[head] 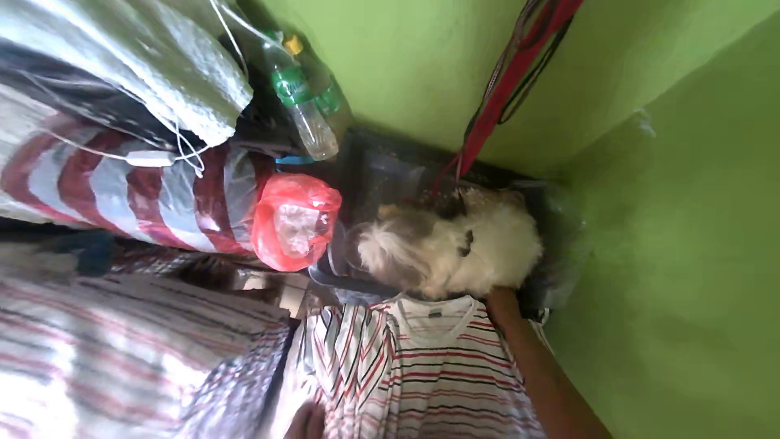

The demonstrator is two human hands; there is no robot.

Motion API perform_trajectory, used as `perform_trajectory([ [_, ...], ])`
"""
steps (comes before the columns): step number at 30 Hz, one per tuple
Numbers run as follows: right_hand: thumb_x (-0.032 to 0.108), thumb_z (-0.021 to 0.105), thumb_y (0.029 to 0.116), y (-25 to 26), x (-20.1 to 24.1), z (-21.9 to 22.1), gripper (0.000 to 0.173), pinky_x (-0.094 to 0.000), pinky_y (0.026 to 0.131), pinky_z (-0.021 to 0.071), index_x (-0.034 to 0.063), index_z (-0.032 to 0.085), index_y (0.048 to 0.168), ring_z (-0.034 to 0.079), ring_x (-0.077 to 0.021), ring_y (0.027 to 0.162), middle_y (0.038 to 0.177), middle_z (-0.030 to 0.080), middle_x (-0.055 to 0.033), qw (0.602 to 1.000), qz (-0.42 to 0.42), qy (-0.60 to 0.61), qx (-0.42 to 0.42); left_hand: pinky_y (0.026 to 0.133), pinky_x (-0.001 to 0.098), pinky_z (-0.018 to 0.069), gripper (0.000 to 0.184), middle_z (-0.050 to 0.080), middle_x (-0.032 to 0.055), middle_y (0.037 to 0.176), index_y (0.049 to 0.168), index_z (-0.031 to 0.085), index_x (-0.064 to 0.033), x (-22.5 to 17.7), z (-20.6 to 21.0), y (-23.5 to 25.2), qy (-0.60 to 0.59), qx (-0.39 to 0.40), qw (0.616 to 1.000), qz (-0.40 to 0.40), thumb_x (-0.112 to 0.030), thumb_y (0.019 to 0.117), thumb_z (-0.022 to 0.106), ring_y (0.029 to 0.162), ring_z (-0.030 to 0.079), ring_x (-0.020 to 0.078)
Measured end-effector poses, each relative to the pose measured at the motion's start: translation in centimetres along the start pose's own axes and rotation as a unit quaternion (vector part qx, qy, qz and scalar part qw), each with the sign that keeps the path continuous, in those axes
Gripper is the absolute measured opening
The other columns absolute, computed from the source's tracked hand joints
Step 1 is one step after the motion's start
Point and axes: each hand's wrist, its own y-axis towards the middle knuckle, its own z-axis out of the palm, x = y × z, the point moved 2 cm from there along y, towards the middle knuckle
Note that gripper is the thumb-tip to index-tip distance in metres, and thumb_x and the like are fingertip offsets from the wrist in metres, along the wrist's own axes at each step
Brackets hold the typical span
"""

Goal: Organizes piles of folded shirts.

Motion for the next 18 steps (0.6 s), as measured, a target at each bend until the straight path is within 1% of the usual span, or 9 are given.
perform_trajectory([
  [2,0.015,0.051,0.1060,0.7,-0.4,-0.1,0.042,-0.0579,0.119,0.0284,-0.0161,0.054,0.135,0.041,-0.0479,0.142,0.146,0.048,-0.0355,1.000,-0.003,0.004,0.025,0.076,0.0300,0.0539,0.031,0.063,0.0152,0.088,0.113,0.059,0.0166,-0.5,0.0,-0.1,-0.009,-0.001,1.000,-0.001,-0.012,0.1048,0.048,0.075,0.060,0.0108],
  [3,0.017,0.052,0.1058,0.9,-0.7,-0.4,0.044,-0.0577,0.119,0.0291,-0.0161,0.054,0.135,0.041,-0.0479,0.142,0.146,0.048,-0.0355,0.999,-0.002,0.015,0.031,0.075,0.0286,0.0537,0.030,0.063,0.0141,0.086,0.110,0.059,0.0168,-0.6,0.0,0.0,-0.015,-0.005,1.000,0.005,-0.011,0.1044,0.048,0.074,0.059,0.0093],
  [7,0.021,0.054,0.1061,1.1,-2.2,-0.3,0.041,-0.0594,0.116,0.0343,-0.0117,0.061,0.129,0.049,-0.0486,0.136,0.138,0.056,-0.0342,0.999,-0.027,0.031,-0.007,0.074,0.0267,0.0524,0.027,0.061,0.0107,0.083,0.107,0.060,0.0152,-0.8,0.0,-0.3,-0.025,-0.010,1.000,0.009,-0.009,0.1040,0.049,0.072,0.057,0.0072],
  [10,0.013,0.051,0.1061,0.2,-3.0,-0.1,0.034,-0.0600,0.114,0.0357,-0.0093,0.065,0.127,0.052,-0.0496,0.133,0.134,0.060,-0.0336,0.996,-0.050,0.005,-0.067,0.072,0.0258,0.0532,0.025,0.062,0.0087,0.082,0.106,0.061,0.0129,-0.7,0.0,-0.5,-0.037,-0.016,0.999,0.015,-0.009,0.1036,0.050,0.071,0.058,0.0064],
  [12,0.006,0.051,0.1038,-0.8,-3.5,-0.4,0.032,-0.0607,0.115,0.0355,-0.0062,0.064,0.131,0.049,-0.0512,0.135,0.136,0.058,-0.0339,0.992,-0.060,-0.023,-0.106,0.072,0.0264,0.0537,0.025,0.063,0.0082,0.084,0.108,0.063,0.0107,-0.5,0.0,-0.2,-0.043,-0.018,0.999,0.013,-0.010,0.1041,0.049,0.072,0.059,0.0074],
  [14,-0.001,0.056,0.0985,-1.6,-5.0,-0.2,0.035,-0.0636,0.114,0.0369,-0.0058,0.062,0.133,0.047,-0.0534,0.135,0.139,0.055,-0.0349,0.982,-0.090,-0.031,-0.163,0.076,0.0288,0.0551,0.027,0.065,0.0092,0.089,0.111,0.064,0.0086,0.1,0.0,0.1,-0.055,-0.005,0.998,0.009,-0.012,0.1045,0.049,0.076,0.062,0.0094],
  [16,-0.003,0.064,0.0930,-3.5,-6.3,-0.5,0.033,-0.0667,0.109,0.0404,-0.0102,0.064,0.126,0.050,-0.0549,0.131,0.136,0.055,-0.0360,0.975,-0.098,-0.021,-0.200,0.079,0.0303,0.0565,0.027,0.067,0.0097,0.095,0.113,0.064,0.0073,0.5,-0.5,0.1,-0.084,0.028,0.996,0.005,-0.013,0.1048,0.048,0.081,0.064,0.0109],
  [17,-0.002,0.062,0.0950,-4.9,-6.8,-0.8,0.030,-0.0677,0.106,0.0425,-0.0123,0.064,0.124,0.052,-0.0551,0.128,0.134,0.056,-0.0369,0.973,-0.089,-0.008,-0.215,0.080,0.0293,0.0568,0.027,0.067,0.0084,0.097,0.114,0.064,0.0061,0.6,-0.8,0.0,-0.105,0.046,0.993,0.003,-0.013,0.1050,0.047,0.083,0.065,0.0099],
  [18,0.000,0.058,0.0996,-6.9,-6.9,-1.3,0.031,-0.0679,0.106,0.0422,-0.0136,0.061,0.127,0.053,-0.0549,0.127,0.134,0.056,-0.0378,0.973,-0.067,0.017,-0.220,0.080,0.0277,0.0575,0.027,0.067,0.0066,0.099,0.114,0.064,0.0047,0.8,-1.1,0.0,-0.128,0.063,0.990,0.000,-0.013,0.1052,0.046,0.084,0.066,0.0084],
])
